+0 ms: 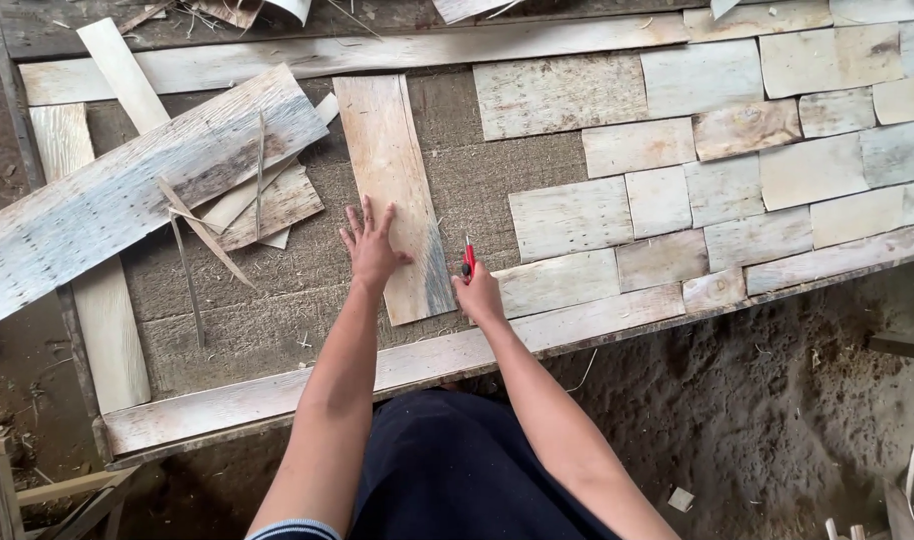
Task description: Cutting and arranging thin wood veneer tiles on a surface to create a pattern
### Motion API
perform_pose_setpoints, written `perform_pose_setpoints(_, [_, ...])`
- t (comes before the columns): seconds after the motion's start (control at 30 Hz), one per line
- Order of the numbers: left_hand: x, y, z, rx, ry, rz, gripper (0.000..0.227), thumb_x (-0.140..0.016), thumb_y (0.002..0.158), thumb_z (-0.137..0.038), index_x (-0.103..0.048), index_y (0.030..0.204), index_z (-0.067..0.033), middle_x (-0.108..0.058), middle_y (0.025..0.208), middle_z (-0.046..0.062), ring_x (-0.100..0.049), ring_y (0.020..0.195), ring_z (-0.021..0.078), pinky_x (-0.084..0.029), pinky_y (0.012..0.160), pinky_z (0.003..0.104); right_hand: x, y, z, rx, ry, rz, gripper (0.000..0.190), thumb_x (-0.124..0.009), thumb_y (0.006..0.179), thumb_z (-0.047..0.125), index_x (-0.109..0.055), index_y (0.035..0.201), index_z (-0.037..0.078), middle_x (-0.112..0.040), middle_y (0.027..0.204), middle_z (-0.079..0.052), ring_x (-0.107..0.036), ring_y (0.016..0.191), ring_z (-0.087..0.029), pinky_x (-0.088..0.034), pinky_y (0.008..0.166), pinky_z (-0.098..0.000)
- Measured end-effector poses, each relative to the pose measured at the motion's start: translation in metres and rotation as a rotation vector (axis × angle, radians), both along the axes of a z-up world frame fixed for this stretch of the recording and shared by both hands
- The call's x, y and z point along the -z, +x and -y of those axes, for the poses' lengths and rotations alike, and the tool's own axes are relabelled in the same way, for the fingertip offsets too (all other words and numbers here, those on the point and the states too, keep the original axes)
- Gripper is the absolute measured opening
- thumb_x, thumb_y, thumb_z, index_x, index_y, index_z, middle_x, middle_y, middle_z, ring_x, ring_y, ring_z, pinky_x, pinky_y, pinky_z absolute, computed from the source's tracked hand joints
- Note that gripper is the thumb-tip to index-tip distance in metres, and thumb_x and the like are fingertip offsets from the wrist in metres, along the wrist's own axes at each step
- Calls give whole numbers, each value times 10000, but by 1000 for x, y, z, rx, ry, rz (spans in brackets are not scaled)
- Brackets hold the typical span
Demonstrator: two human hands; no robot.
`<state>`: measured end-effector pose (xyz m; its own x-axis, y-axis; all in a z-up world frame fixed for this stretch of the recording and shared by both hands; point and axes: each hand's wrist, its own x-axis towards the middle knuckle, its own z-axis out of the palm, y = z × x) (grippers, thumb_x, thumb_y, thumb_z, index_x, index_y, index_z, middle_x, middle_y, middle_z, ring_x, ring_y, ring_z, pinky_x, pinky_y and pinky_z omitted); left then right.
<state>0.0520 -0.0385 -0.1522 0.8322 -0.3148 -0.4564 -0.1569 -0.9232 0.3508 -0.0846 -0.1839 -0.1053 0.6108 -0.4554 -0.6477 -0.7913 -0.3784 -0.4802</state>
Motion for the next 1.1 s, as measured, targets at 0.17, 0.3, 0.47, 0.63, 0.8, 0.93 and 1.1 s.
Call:
perform_pose_setpoints(0.17, [-21,-24,-8,-69,0,111,1014,-866,753,-444,-352,1594,-209,-164,1702,143,-130,1571,338,-196,1251,566,34,5,-9,-47,-86,142,361,-757,872,224,-593,1046,-45,-695,1037,-285,-671,1091,-500,-560,931,-601])
perform_pose_setpoints(0.3, [9,-41,-17,-114,7,185,901,-865,759,-466,-456,1502,-162,-424,1424,84,-411,1341,296,-464,1071,459,33,10,-13,-43,-71,94,367,-761,873,258,-592,1042,-19,-717,1042,-252,-682,1099,-471,-560,934,-582])
perform_pose_setpoints(0.47, [-5,-46,-19,-300,-237,96,883,-910,725,-218,-437,1455,-71,-401,1264,129,-492,1178,390,-563,942,474,39,18,-16,-11,-42,112,341,-811,834,237,-612,990,7,-735,957,-145,-732,1011,-384,-601,840,-512])
perform_pose_setpoints(0.63, [62,-24,-34,-446,-386,55,786,-934,697,-344,-523,1322,-103,-561,1166,126,-575,1134,373,-509,982,465,56,18,-6,34,78,111,312,-813,845,267,-634,973,46,-723,848,-60,-733,640,-268,-621,578,-359])
perform_pose_setpoints(0.8, [57,-8,-46,-575,-715,-235,454,-873,820,-306,-592,1149,-168,-748,1020,71,-739,971,247,-598,833,391,46,10,9,137,325,131,305,-815,820,275,-689,991,56,-687,768,-53,-676,431,-217,-568,403,-260])
perform_pose_setpoints(0.93, [5,-20,-41,-668,-1096,-389,310,-630,1017,-165,-433,1257,-170,-715,937,157,-709,763,267,-620,690,398,40,12,20,443,728,263,266,-866,831,152,-675,990,59,-579,777,16,-615,641,-135,-505,405,-238])
perform_pose_setpoints(1.1, [15,-17,-40,-697,-1247,-333,325,-623,1020,-132,-425,1277,-154,-698,910,117,-697,741,245,-621,682,387,18,20,18,440,812,365,199,-853,849,123,-669,911,86,-560,712,26,-554,590,-115,-428,403,-185])
